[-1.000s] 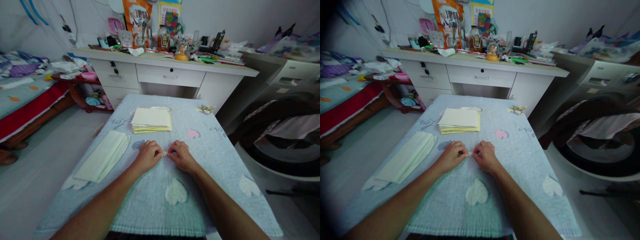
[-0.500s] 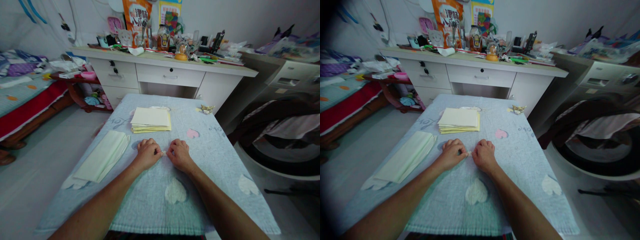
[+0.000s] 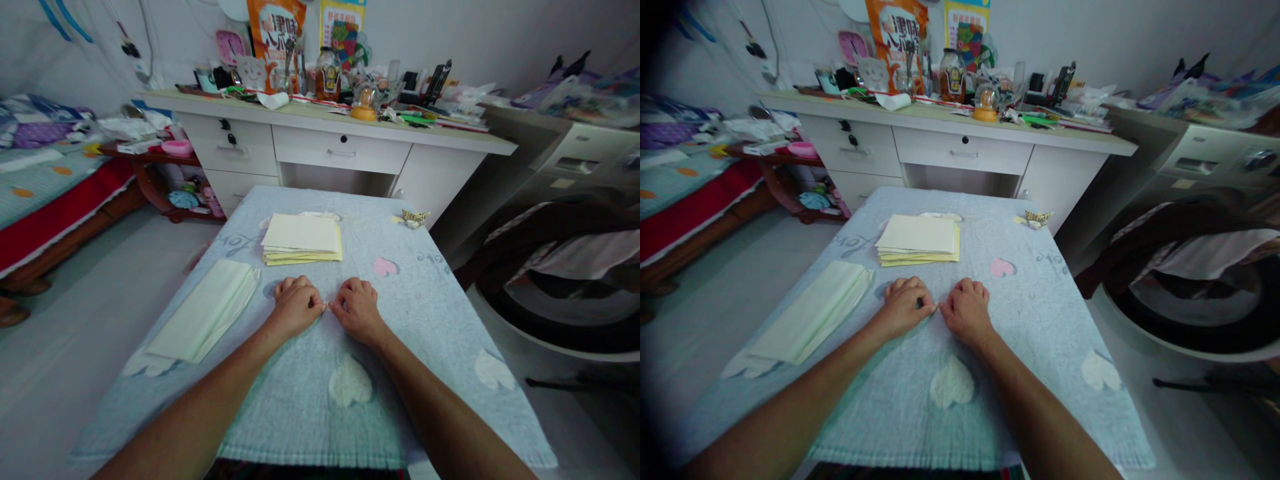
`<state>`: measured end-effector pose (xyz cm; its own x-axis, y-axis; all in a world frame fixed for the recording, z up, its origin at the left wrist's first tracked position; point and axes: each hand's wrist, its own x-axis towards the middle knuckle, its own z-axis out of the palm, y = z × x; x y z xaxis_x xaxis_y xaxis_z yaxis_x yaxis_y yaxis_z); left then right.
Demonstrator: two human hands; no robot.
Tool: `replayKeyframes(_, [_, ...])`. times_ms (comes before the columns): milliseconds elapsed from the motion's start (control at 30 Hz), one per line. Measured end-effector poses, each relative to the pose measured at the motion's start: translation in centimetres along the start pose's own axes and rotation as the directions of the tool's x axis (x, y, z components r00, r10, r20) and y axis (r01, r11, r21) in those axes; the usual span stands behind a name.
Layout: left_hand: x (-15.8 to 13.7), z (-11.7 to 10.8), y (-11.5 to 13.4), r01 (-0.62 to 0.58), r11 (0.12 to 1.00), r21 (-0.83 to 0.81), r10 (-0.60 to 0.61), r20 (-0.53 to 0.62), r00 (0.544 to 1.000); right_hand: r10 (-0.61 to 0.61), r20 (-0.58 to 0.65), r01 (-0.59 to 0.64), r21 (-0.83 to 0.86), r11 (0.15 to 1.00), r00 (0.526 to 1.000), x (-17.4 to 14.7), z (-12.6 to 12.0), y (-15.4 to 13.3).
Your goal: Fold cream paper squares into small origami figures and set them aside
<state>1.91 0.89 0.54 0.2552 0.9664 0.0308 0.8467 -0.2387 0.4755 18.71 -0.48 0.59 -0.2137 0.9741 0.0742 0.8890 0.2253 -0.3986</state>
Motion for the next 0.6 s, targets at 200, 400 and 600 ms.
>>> replayKeyframes(200, [-0.14, -0.05, -0.07, 0.018, 0.999, 0.028, -0.018, -0.001, 1.000, 0.021, -0.019, -0.022, -0.047, 0.999, 1.000, -0.13, 0.33, -0.24])
replayKeyframes(400, [-0.08, -0.11, -0.37, 0.038, 0.999, 0.028, -0.037, -0.011, 0.999, -0.001, -0.062, -0.003, -0.058, 0.998, 0.998, -0.25, 0.32, -0.19])
replayKeyframes(600, [-0.21, 0.08, -0.32, 0.044, 0.998, 0.035, -0.043, -0.021, 0.999, -0.020, -0.061, 0.017, -0.046, 0.999, 0.998, -0.22, 0.34, -0.04])
